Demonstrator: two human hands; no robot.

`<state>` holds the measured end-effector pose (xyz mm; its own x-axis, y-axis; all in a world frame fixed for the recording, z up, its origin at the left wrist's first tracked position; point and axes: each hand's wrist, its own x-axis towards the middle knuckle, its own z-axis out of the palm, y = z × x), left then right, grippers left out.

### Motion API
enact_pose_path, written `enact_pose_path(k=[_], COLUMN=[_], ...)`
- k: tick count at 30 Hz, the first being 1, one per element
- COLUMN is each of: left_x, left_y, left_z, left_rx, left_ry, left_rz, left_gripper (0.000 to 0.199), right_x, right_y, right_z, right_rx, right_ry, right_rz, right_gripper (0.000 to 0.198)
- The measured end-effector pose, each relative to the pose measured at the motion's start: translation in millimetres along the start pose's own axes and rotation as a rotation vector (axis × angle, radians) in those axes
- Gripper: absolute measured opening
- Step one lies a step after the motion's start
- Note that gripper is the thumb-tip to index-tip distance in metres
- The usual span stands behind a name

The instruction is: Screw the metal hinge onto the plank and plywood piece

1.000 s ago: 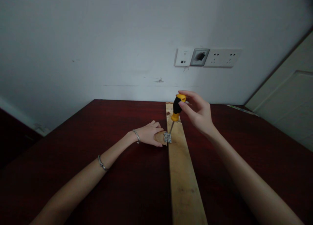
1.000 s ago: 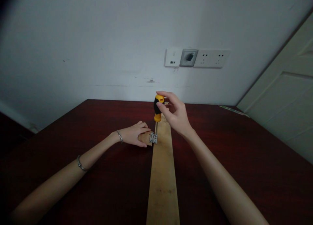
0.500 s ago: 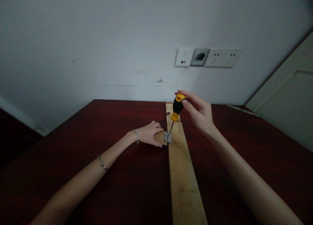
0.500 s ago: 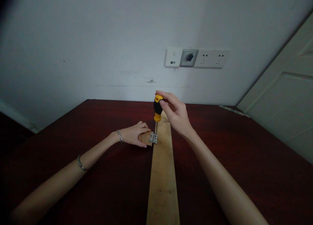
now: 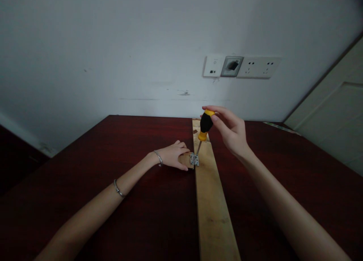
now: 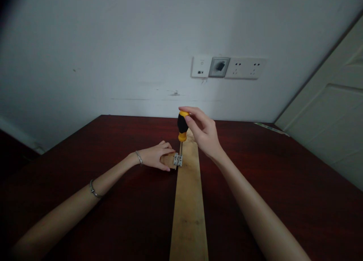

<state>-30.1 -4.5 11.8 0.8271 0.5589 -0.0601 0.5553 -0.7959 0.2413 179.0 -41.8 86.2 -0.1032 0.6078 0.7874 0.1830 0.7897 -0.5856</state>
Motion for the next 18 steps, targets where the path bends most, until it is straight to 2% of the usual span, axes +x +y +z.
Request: enact_pose_path(k=[4,8,12,14,18], left_x=[-0.1,0.2,0.3,0.4,1.0], left_y=[0.0,0.3,0.4,0.0,-1.6], left_z=[0.3,-0.4,-0.9,-0.5,1.0], left_rx=[-0.004,-0.006,-0.007,-0.008,0.0], left_ry=[0.005,-0.006,-0.014,-0.015,-0.007], left_rz=[-0.001,0.001,0.001,0.0,0.006], left_gripper=[0.072,0.073,0.074,0.074,0.072], right_x=[1.3,2.5,1.8,1.3,1.3], right_y=[2.8,9.1,7.3,4.5,2.0], right_z=[1.7,1.9,-0.4,-1.0,0.7], right_rx=[-0.051,-0.076,0.004,0.028,-0.03], right_ry=[0.047,0.094,0.054,0.024,0.039], right_rz=[-0.006,-0.007,0.006,0.03,0.017], right_gripper=[0.02,0.025,0.02,0.023,0.021])
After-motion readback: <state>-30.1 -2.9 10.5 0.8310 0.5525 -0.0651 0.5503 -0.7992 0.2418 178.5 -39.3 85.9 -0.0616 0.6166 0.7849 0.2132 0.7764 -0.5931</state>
